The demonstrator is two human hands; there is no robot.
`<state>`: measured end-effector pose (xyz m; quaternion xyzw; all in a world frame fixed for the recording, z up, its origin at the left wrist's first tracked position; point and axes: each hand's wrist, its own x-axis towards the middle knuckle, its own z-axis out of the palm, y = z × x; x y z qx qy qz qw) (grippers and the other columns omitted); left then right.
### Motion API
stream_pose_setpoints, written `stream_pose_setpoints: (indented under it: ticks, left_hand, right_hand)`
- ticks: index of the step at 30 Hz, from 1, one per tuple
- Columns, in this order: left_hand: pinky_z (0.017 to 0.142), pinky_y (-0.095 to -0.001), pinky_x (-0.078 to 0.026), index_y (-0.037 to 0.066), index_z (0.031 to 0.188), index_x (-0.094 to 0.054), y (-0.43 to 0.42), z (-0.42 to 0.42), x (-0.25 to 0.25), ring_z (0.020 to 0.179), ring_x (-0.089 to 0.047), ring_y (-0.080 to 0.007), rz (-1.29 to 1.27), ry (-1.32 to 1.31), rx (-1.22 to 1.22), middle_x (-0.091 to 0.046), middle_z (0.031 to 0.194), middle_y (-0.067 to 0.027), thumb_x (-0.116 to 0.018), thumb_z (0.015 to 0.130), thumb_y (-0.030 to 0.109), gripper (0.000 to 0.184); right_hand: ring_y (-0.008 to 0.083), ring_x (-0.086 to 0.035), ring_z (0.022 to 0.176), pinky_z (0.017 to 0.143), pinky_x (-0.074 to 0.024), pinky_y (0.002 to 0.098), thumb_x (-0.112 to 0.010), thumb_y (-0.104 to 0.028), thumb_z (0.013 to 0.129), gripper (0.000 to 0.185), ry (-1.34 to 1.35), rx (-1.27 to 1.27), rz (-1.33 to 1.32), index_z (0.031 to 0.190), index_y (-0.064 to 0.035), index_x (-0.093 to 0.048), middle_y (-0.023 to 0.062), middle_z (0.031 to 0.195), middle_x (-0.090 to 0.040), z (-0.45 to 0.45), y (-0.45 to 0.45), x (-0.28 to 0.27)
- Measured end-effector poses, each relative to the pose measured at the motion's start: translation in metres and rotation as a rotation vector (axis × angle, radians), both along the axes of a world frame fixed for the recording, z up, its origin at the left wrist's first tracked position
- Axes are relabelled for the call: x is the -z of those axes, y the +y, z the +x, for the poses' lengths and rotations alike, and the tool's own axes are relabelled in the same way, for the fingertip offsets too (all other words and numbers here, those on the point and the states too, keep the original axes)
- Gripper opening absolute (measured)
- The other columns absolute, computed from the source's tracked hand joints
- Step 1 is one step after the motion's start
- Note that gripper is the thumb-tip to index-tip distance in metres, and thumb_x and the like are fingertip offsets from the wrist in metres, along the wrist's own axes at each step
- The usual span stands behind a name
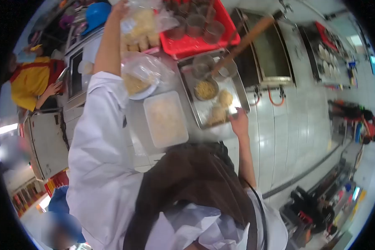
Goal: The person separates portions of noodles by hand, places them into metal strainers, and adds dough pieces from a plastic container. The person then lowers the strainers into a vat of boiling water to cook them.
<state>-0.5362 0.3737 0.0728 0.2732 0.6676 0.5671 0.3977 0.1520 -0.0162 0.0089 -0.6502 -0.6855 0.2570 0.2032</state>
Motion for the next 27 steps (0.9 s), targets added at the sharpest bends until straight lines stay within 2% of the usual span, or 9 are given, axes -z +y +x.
stream_pose_setpoints:
  ticks: [5,7,10,11,12,14,19,23,27]
  left_hand:
    - [0.067,-0.0399,-0.050,-0.012,0.096,-0.064,-0.050,0.069,-0.056,0.079,-0.063,-0.0291,0.160,0.313,-0.194,-0.065,0.091,-0.0212,-0.068,0.071,0.016,0.038]
    - [0.072,-0.0384,-0.046,-0.005,0.093,-0.068,-0.059,0.065,-0.042,0.081,-0.061,-0.0258,0.425,0.602,-0.079,-0.068,0.089,-0.0169,-0.062,0.077,0.010,0.023]
    - [0.075,-0.0311,-0.048,0.007,0.104,-0.071,-0.127,0.123,-0.054,0.084,-0.062,-0.0144,0.279,0.598,0.002,-0.070,0.093,-0.0022,-0.060,0.086,0.022,0.026]
    - [0.077,-0.0306,-0.049,0.007,0.104,-0.071,-0.112,0.098,0.008,0.086,-0.063,-0.0145,0.595,0.673,-0.002,-0.070,0.095,-0.0025,-0.057,0.088,0.018,0.024]
    - [0.081,-0.0316,-0.050,0.008,0.104,-0.069,-0.163,0.149,-0.029,0.091,-0.064,-0.0173,0.456,0.896,-0.035,-0.069,0.100,-0.0067,-0.057,0.085,0.010,0.022]
    - [0.087,-0.0347,-0.049,0.007,0.103,-0.067,-0.198,0.186,-0.034,0.094,-0.064,-0.0232,0.413,0.614,-0.094,-0.066,0.104,-0.0123,-0.064,0.077,0.006,0.027]
    - [0.096,-0.0400,-0.045,0.009,0.109,-0.064,-0.157,0.127,-0.040,0.106,-0.059,-0.0312,0.283,0.895,-0.265,-0.059,0.106,-0.0174,-0.075,0.065,0.012,0.046]
    - [0.106,-0.0451,-0.037,0.014,0.130,-0.053,-0.087,0.080,-0.035,0.121,-0.047,-0.0419,0.273,1.404,-0.073,-0.044,0.136,-0.0250,-0.070,0.068,0.021,0.065]
    - [0.106,-0.0459,-0.037,0.013,0.135,-0.049,-0.041,0.061,-0.016,0.123,-0.048,-0.0385,-0.113,1.265,0.303,-0.052,0.131,-0.0227,-0.068,0.072,0.023,0.066]
  right_hand:
    - [0.0431,-0.048,0.117,0.096,-0.0431,0.0466,-0.078,-0.023,0.069,0.080,-0.211,-0.036,-0.036,0.135,-0.0028,-0.038,0.0270,0.129,-0.046,-0.034,0.022,-0.009]
    - [0.0443,-0.047,0.117,0.097,-0.0426,0.0473,-0.078,-0.025,0.069,0.083,-0.236,-0.091,-0.011,0.137,-0.0040,-0.036,0.0273,0.130,-0.045,-0.036,0.029,-0.002]
    - [0.0437,-0.050,0.114,0.096,-0.0429,0.0480,-0.075,-0.031,0.072,0.074,0.061,-0.030,-0.037,0.135,-0.0088,-0.042,0.0272,0.123,-0.051,-0.038,0.052,0.041]
    - [0.0434,-0.053,0.108,0.093,-0.0447,0.0481,-0.074,-0.027,0.072,0.069,-0.057,-0.043,-0.030,0.132,-0.0083,-0.046,0.0273,0.116,-0.055,-0.039,0.057,0.040]
    - [0.0424,-0.057,0.103,0.087,-0.0477,0.0477,-0.068,-0.018,0.073,0.055,-0.102,-0.036,-0.052,0.125,-0.0070,-0.052,0.0251,0.110,-0.059,-0.038,0.065,0.045]
    - [0.0424,-0.058,0.097,0.084,-0.0485,0.0481,-0.066,-0.014,0.072,0.048,-0.098,-0.037,-0.044,0.118,-0.0108,-0.054,0.0237,0.103,-0.060,-0.039,0.071,0.050]
    - [0.0456,-0.058,0.094,0.081,-0.0482,0.0495,-0.058,0.001,0.066,0.042,-0.082,-0.129,-0.013,0.108,-0.0066,-0.057,0.0241,0.098,-0.061,-0.040,0.069,0.045]
    - [0.0435,-0.060,0.092,0.081,-0.0483,0.0472,-0.062,0.001,0.066,0.037,0.033,-0.109,0.009,0.103,-0.0045,-0.060,0.0222,0.093,-0.064,-0.027,0.057,0.037]
    - [0.0284,-0.063,0.082,0.077,-0.0489,0.0366,-0.072,-0.003,0.065,0.042,0.170,-0.006,0.033,0.106,-0.0010,-0.060,0.0164,0.086,-0.064,0.000,0.038,0.037]
